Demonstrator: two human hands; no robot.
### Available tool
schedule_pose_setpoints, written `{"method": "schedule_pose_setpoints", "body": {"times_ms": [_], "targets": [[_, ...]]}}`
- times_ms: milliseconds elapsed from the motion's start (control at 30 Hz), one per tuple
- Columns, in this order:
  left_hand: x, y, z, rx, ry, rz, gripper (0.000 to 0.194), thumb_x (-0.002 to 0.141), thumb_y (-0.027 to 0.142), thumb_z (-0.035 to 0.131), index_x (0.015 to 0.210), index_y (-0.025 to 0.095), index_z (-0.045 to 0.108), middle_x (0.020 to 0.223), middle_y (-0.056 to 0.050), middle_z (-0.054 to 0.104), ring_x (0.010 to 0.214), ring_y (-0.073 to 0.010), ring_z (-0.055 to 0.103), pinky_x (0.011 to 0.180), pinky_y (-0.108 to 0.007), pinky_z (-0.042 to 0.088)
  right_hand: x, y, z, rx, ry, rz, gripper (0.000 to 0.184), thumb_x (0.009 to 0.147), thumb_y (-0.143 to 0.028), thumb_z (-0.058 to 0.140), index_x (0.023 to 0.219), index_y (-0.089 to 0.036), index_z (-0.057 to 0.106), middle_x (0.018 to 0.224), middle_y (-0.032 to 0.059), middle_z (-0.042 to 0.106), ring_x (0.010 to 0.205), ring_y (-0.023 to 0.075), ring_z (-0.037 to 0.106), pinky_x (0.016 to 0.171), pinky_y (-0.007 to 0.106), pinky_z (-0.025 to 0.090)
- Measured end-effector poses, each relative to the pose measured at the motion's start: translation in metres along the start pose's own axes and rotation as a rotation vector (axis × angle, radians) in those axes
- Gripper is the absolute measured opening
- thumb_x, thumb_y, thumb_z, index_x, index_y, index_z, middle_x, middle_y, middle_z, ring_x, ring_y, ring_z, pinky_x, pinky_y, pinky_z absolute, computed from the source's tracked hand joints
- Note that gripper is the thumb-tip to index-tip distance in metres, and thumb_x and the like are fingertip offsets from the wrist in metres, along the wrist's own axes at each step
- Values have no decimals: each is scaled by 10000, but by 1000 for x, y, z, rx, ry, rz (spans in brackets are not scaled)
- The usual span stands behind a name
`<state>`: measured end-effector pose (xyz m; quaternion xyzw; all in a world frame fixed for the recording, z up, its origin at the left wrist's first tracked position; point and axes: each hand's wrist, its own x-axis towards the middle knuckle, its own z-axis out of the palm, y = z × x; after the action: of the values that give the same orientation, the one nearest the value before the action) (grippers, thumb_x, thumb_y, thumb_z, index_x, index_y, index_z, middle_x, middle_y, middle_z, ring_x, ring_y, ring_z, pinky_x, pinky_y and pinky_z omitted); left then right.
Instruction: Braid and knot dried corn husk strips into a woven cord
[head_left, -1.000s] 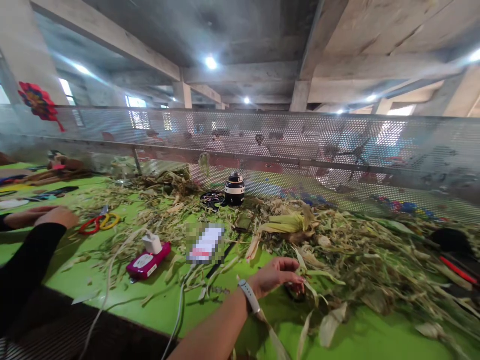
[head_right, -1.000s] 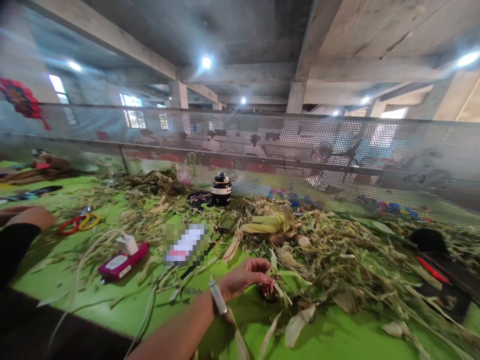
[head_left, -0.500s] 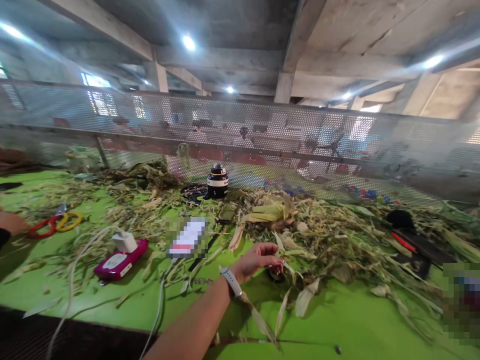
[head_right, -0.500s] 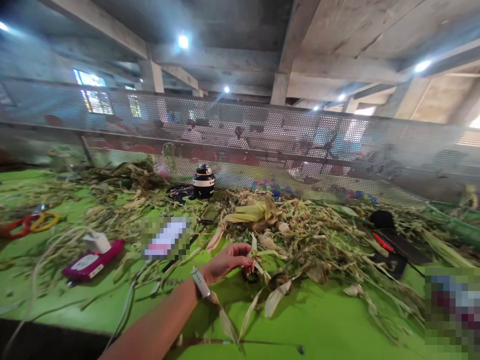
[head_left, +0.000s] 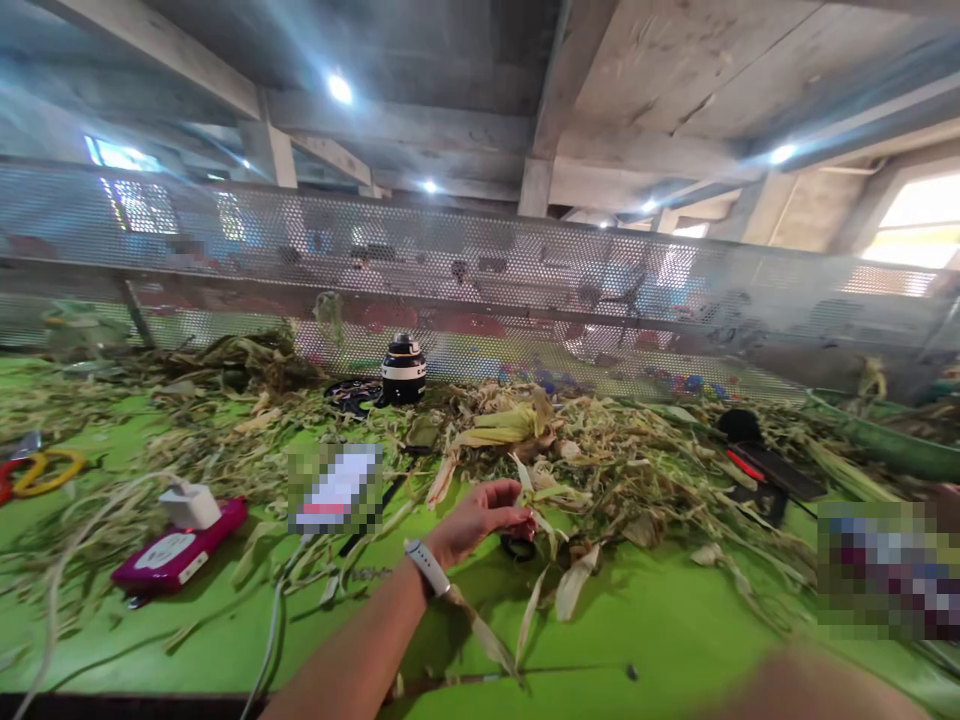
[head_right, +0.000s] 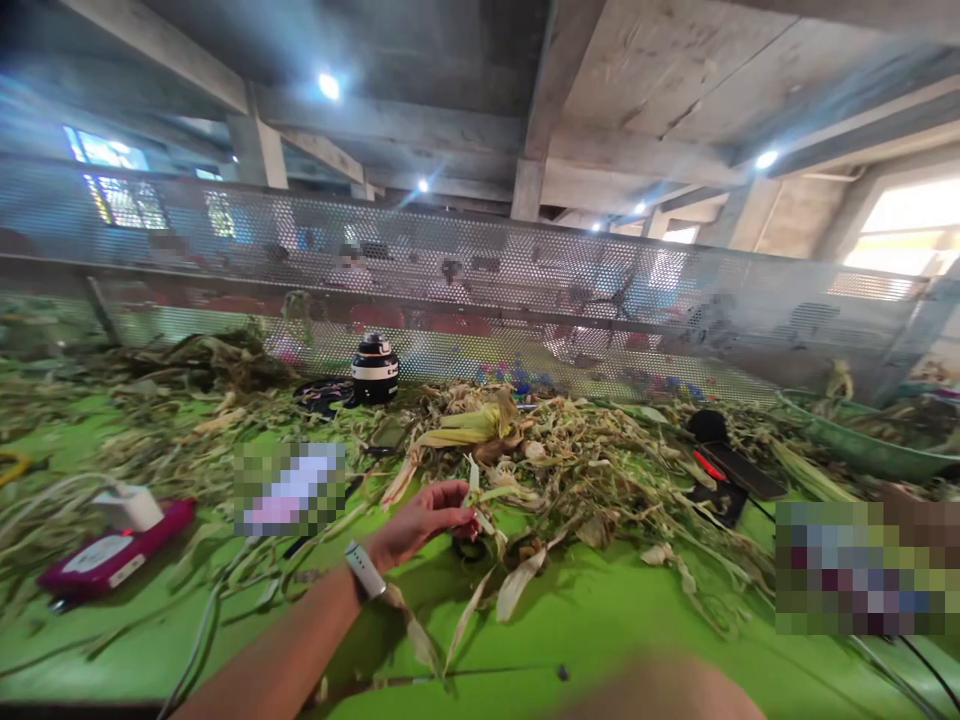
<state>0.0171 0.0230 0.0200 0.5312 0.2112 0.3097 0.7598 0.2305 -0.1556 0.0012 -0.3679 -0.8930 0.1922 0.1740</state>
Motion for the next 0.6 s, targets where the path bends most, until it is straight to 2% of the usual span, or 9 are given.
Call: {"method": "schedule_pose_setpoints", "body": {"times_ms": [67,133,167,200,267,333,400,467,600], "targets": [[1,-1,-1,-30,28,12,367,542,303,834,762,143,588,718,-15,664,646,-135,622,673,-260,454,48,9,-42,-45,142,51,289,912,-411,446,1187,-392,534,1108,21,610,1072,205,560,777,342,514],[3,-3,-3,-59,43,22,390,541,307,838,801,144,597,735,-15,665,662,-141,630,689,-270,466,91,17,-74,-104,292,121,376,917,-446,407,1258,-318,503,1106,63,613,1055,232,553,806,399,480],[3,-4,-4,-77,54,27,407,539,311,840,824,145,601,741,-17,666,662,-142,633,692,-272,469,108,22,-83,-180,427,224,364,894,-468,453,1180,-278,573,1043,74,635,989,233,570,788,383,465],[4,-5,-5,-95,70,33,423,535,311,843,843,146,604,748,-18,667,664,-140,636,693,-271,471,120,27,-88,-244,489,308,349,864,-498,494,1044,-238,641,974,75,648,917,227,578,760,360,452],[5,-5,-5,-123,116,47,436,526,300,848,856,150,606,764,-16,667,672,-132,638,686,-254,470,134,39,-86,-241,455,441,423,855,-541,471,704,-182,639,681,32,605,648,163,542,609,285,408],[6,-5,-4,-126,142,57,417,530,288,844,844,154,606,769,-11,662,665,-122,631,654,-232,465,136,50,-76,-135,449,474,475,839,-559,474,571,-174,544,532,-18,482,522,117,444,505,241,335],[6,-4,-3,-118,133,49,390,546,286,831,838,158,607,745,-3,654,631,-113,614,607,-217,455,134,57,-66,-46,516,424,443,825,-523,505,554,-173,512,542,-27,462,540,112,434,511,229,334],[6,-4,-2,-120,106,31,367,585,332,802,849,157,618,708,-6,648,606,-115,598,581,-217,449,132,57,-61,9,563,361,389,823,-459,512,565,-169,532,591,-11,506,595,125,466,567,234,370],[8,-4,-1,-116,155,27,427,670,529,696,828,133,663,712,-44,658,608,-129,594,616,-254,473,131,46,-62,140,520,345,290,798,-402,522,643,-168,594,690,22,591,679,157,526,642,249,404]]}}
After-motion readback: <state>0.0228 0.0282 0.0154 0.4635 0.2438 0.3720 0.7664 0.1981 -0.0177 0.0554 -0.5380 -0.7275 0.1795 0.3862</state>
